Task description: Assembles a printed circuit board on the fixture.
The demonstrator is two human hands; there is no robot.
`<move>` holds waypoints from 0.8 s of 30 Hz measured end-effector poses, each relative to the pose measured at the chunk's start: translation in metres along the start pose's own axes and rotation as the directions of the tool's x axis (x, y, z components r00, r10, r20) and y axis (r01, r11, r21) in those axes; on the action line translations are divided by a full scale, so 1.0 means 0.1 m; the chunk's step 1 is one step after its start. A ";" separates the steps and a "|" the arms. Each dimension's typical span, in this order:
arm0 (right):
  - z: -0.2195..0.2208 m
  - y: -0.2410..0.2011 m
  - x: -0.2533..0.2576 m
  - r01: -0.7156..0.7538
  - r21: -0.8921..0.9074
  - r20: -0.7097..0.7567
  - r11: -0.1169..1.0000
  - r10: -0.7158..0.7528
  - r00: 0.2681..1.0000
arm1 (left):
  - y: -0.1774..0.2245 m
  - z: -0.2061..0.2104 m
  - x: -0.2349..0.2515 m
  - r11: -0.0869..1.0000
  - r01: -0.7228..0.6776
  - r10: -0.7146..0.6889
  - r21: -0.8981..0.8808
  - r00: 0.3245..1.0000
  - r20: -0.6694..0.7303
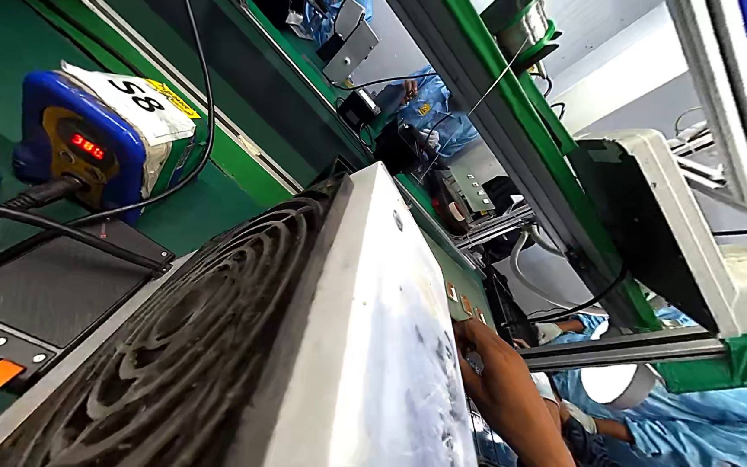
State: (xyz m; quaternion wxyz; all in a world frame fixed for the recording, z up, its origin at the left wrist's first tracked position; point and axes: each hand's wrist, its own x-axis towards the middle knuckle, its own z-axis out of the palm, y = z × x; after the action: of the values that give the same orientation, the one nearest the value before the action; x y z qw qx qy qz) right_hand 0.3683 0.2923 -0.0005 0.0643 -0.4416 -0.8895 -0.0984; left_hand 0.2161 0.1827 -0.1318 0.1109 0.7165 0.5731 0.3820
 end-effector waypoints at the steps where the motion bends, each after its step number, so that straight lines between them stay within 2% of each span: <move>1: -0.01 -0.01 0.00 0.004 0.033 -0.002 0.999 -0.004 1.000 | 0.01 0.03 0.00 1.000 0.004 -0.004 -0.006 1.000 -0.007; 5: -0.03 -0.04 0.02 -0.015 0.107 0.005 0.994 0.015 1.000 | 0.07 0.12 -0.01 0.999 0.033 -0.034 -0.028 0.999 -0.032; 11: -0.13 -0.17 0.09 -0.157 0.128 0.139 0.979 0.139 0.981 | 0.27 0.02 0.00 0.994 0.088 -0.095 -0.060 0.989 -0.110; 17: -0.16 -0.22 0.09 -0.151 0.146 0.152 0.978 0.129 0.980 | 0.33 0.07 0.01 0.989 0.102 -0.114 -0.107 0.988 -0.103; 21: -0.08 -0.04 0.05 -0.103 0.144 0.130 0.984 0.084 0.988 | 0.36 0.14 0.02 0.989 0.105 -0.115 -0.102 0.988 -0.099; 24: -0.14 -0.12 0.09 -0.128 0.152 0.146 0.980 0.106 0.984 | 0.36 0.15 0.01 0.991 0.084 -0.091 -0.105 0.994 -0.064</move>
State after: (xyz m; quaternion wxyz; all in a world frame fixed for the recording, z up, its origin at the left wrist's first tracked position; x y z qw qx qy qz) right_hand 0.3534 0.2886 0.0131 0.0439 -0.4924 -0.8692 0.0082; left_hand 0.2523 0.1764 -0.1200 0.1443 0.6705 0.5872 0.4299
